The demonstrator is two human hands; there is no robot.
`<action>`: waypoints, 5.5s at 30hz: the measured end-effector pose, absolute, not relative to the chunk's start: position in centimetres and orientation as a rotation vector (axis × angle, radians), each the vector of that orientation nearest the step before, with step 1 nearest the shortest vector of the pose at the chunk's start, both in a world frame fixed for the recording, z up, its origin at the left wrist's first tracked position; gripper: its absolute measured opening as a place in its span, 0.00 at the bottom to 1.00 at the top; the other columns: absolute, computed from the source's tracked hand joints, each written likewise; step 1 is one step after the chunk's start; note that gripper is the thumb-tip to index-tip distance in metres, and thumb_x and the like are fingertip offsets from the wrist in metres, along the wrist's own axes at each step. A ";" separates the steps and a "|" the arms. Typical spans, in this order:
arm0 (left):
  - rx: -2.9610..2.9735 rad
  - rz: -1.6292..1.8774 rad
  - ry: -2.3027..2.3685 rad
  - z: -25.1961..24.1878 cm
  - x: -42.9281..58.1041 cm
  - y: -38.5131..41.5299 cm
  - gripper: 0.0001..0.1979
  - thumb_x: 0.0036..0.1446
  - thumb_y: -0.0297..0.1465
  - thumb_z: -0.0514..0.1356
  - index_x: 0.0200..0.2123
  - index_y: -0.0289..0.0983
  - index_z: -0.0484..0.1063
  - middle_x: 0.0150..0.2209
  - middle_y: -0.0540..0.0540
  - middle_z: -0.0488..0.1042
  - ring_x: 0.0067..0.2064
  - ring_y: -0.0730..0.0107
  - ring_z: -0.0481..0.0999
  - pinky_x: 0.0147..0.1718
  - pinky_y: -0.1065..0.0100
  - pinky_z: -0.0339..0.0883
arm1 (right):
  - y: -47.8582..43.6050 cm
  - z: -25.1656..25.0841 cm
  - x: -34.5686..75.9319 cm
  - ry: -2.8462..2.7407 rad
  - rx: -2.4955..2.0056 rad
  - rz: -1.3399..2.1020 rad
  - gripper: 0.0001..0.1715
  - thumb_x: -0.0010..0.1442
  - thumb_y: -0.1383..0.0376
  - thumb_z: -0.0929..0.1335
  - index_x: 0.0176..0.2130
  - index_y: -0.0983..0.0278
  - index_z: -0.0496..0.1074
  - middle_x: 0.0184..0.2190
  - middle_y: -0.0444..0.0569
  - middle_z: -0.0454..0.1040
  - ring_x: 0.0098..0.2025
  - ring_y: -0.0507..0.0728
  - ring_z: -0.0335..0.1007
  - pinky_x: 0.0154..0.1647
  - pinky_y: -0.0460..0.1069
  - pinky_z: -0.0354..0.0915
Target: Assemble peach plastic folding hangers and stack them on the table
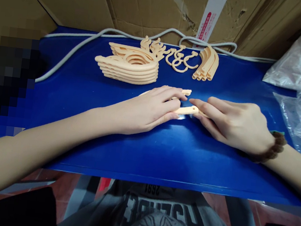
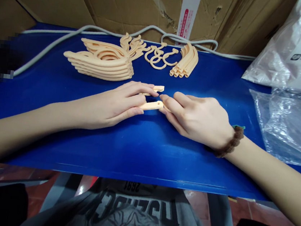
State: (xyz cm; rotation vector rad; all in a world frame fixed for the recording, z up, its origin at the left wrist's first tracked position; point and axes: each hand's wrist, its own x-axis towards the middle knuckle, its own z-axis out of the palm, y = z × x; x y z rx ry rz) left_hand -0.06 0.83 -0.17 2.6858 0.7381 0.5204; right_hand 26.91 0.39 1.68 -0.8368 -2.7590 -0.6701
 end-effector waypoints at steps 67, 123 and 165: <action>2.706 0.488 0.711 -0.4 0.0 1.1 0.16 0.77 0.36 0.47 0.47 0.35 0.72 0.65 0.35 0.68 0.70 0.52 0.64 0.68 0.53 0.60 | 0.9 1.5 26.6 -2.689 -0.844 -0.123 0.25 0.75 0.52 0.62 0.44 0.64 0.83 0.25 0.44 0.75 0.24 0.49 0.68 0.26 0.48 0.48; 2.671 0.724 1.061 -0.8 -0.4 1.3 0.19 0.71 0.35 0.58 0.62 0.35 0.67 0.63 0.37 0.73 0.63 0.55 0.74 0.53 0.61 0.73 | -0.7 2.7 26.3 -2.853 -0.573 -0.352 0.29 0.74 0.48 0.62 0.57 0.69 0.73 0.42 0.54 0.78 0.38 0.58 0.72 0.39 0.51 0.63; 2.717 0.748 0.861 -1.6 -1.1 2.6 0.17 0.72 0.26 0.56 0.61 0.36 0.68 0.59 0.42 0.77 0.59 0.63 0.75 0.57 0.64 0.69 | 0.1 1.5 26.1 -2.721 -0.584 -0.041 0.23 0.66 0.73 0.64 0.59 0.68 0.69 0.43 0.53 0.77 0.43 0.60 0.70 0.43 0.53 0.60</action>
